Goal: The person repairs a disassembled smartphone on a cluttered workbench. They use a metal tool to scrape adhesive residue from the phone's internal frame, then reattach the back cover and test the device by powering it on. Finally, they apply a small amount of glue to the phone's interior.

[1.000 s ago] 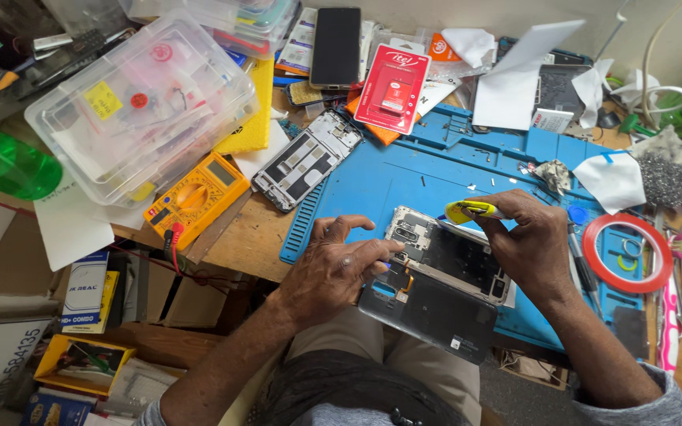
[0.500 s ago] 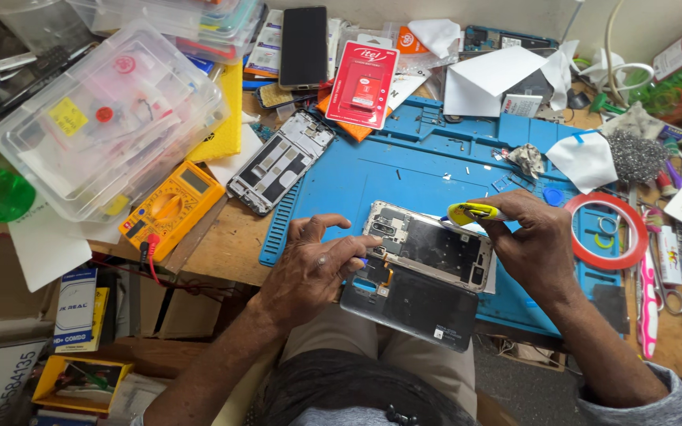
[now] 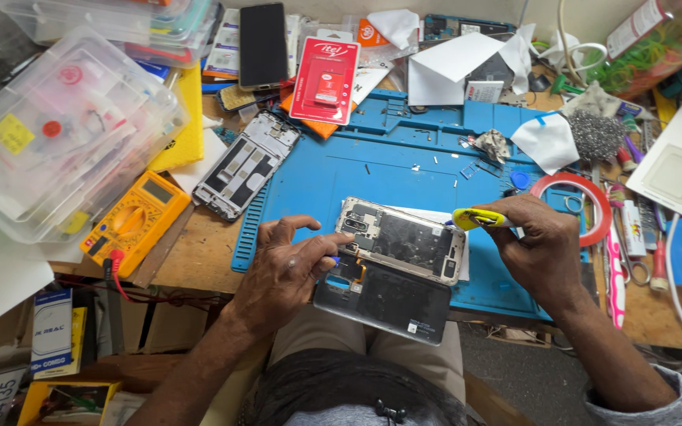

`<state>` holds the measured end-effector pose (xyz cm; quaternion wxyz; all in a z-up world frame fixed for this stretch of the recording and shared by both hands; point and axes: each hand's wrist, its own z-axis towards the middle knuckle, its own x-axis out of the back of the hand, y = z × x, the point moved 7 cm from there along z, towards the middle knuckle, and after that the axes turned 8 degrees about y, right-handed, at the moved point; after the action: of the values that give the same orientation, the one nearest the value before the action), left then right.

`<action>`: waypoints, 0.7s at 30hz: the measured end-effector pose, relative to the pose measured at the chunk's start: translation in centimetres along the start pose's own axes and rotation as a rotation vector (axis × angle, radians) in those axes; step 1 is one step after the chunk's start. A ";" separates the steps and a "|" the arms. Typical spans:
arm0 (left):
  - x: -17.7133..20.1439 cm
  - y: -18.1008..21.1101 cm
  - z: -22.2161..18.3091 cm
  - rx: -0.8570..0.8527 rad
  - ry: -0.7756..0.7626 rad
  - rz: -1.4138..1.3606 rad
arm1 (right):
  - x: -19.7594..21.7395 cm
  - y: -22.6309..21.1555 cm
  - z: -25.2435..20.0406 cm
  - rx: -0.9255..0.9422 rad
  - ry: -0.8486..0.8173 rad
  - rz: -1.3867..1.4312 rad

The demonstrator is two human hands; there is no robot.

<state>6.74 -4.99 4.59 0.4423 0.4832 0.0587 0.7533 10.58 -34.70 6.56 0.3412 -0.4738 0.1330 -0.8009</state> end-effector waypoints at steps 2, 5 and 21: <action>0.0 0.1 0.0 -0.009 0.002 0.014 | 0.4 -0.1 -0.3 0.002 0.000 0.004; -0.1 0.1 0.0 -0.024 -0.004 0.029 | 1.0 -0.2 -0.6 -0.004 -0.001 0.003; -0.5 0.0 -0.3 -0.035 -0.009 0.040 | 2.9 -1.3 -2.8 0.087 0.046 -0.045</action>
<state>6.57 -5.29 4.07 0.4357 0.4799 0.0337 0.7608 6.77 -36.01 7.76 0.3402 -0.4429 0.0949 -0.8241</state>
